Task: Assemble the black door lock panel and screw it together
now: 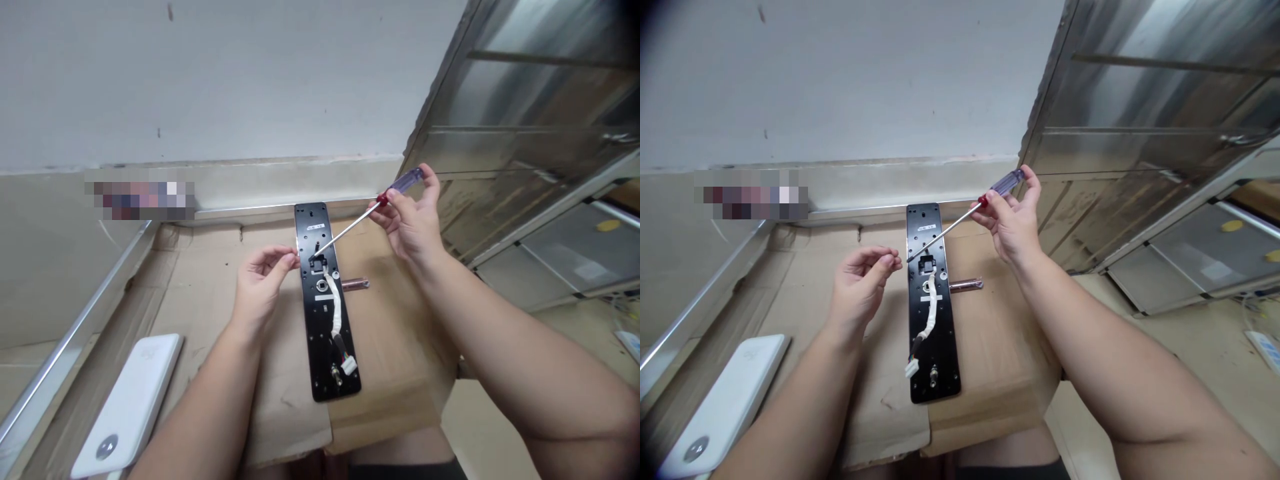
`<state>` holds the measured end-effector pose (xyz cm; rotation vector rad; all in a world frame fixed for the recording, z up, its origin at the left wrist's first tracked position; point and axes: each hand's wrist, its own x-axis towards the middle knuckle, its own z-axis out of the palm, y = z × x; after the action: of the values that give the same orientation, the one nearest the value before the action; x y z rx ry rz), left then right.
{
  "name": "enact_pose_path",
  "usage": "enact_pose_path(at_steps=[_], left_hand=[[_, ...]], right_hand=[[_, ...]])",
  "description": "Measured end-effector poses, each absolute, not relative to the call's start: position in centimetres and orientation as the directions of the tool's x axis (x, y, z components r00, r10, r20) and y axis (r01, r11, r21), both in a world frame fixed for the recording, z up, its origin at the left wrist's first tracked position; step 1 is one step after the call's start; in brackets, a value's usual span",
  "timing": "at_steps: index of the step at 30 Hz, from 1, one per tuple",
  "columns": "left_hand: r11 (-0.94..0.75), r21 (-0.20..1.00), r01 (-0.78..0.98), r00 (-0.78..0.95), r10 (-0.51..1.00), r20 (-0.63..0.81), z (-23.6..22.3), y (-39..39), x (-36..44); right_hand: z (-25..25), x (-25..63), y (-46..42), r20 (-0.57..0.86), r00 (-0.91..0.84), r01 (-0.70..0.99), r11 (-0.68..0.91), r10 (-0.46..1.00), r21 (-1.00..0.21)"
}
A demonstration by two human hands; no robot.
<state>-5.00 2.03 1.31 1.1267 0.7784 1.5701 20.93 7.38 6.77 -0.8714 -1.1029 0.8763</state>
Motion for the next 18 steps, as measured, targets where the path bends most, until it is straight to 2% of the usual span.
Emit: enact_pose_path(at_steps=[6, 18], left_hand=[[-0.259, 0.904, -0.341, -0.026, 0.963, 0.267, 1.12, 1.94, -4.81], [-0.078, 0.895, -0.44, 0.04, 0.994, 0.106, 0.91, 2.17, -4.6]], right_hand=[[6.66, 20.19, 7.11, 0.41, 0.22, -0.164, 0.448, 0.885, -0.879], [6.2, 20.03, 7.31, 0.449, 0.245, -0.11, 0.484, 0.86, -0.868]])
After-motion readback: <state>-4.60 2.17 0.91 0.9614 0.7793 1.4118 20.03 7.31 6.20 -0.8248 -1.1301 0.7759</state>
